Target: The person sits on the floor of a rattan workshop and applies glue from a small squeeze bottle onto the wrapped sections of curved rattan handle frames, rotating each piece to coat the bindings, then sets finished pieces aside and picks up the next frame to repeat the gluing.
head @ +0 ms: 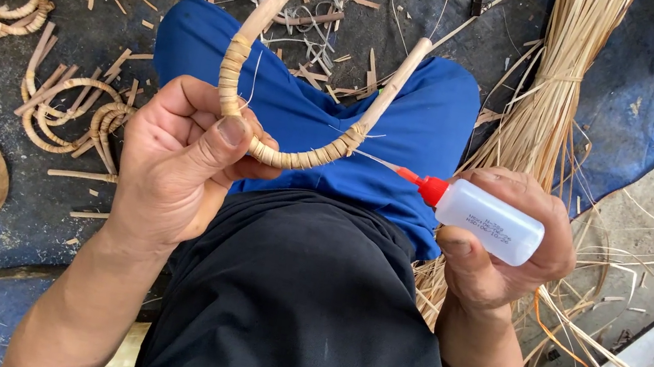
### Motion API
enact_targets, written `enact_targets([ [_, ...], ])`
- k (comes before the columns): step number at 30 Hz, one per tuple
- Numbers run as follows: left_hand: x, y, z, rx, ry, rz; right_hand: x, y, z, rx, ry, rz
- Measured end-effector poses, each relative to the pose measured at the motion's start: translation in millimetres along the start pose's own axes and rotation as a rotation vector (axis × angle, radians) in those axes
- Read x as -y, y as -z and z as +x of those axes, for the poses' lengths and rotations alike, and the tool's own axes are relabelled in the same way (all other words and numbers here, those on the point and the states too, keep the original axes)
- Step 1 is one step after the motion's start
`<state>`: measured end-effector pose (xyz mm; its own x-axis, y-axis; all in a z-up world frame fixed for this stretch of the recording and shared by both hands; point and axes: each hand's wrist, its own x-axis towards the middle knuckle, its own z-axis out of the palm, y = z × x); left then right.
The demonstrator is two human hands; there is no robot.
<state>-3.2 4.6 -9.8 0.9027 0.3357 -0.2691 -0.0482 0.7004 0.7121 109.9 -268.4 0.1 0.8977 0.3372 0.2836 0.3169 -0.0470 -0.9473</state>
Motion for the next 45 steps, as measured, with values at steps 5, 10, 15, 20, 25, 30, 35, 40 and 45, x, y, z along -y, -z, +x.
enact_targets([
  [5, 0, -1, 0, -0.005, 0.005, -0.006, 1, 0, -1, 0.011, 0.033, -0.039],
  [10, 0, -2, 0, -0.006, 0.007, -0.006, 5, -4, 3, -0.015, 0.061, -0.083],
  [15, 1, 0, 1, 0.001, -0.002, 0.014, 3, 0, 0, 0.01, 0.068, -0.126],
  [20, 1, 0, 1, 0.003, 0.005, -0.009, 5, -5, 3, 0.001, 0.075, -0.132],
  [25, 2, -1, 1, -0.012, 0.02, -0.021, -4, -1, -4, -0.047, 0.0, 0.047],
  [30, 2, 1, 0, -0.029, 0.029, -0.034, 5, -9, 5, -0.105, -0.041, 0.147],
  [35, 3, 1, -1, -0.02, 0.023, -0.044, -5, -1, 1, -0.088, -0.023, 0.125],
  [40, 2, 0, -3, -0.019, 0.015, -0.039, -6, 0, -2, -0.086, -0.059, 0.097],
  [45, 3, 2, -2, -0.013, 0.008, -0.033, -8, -1, -2, -0.1, -0.034, 0.097],
])
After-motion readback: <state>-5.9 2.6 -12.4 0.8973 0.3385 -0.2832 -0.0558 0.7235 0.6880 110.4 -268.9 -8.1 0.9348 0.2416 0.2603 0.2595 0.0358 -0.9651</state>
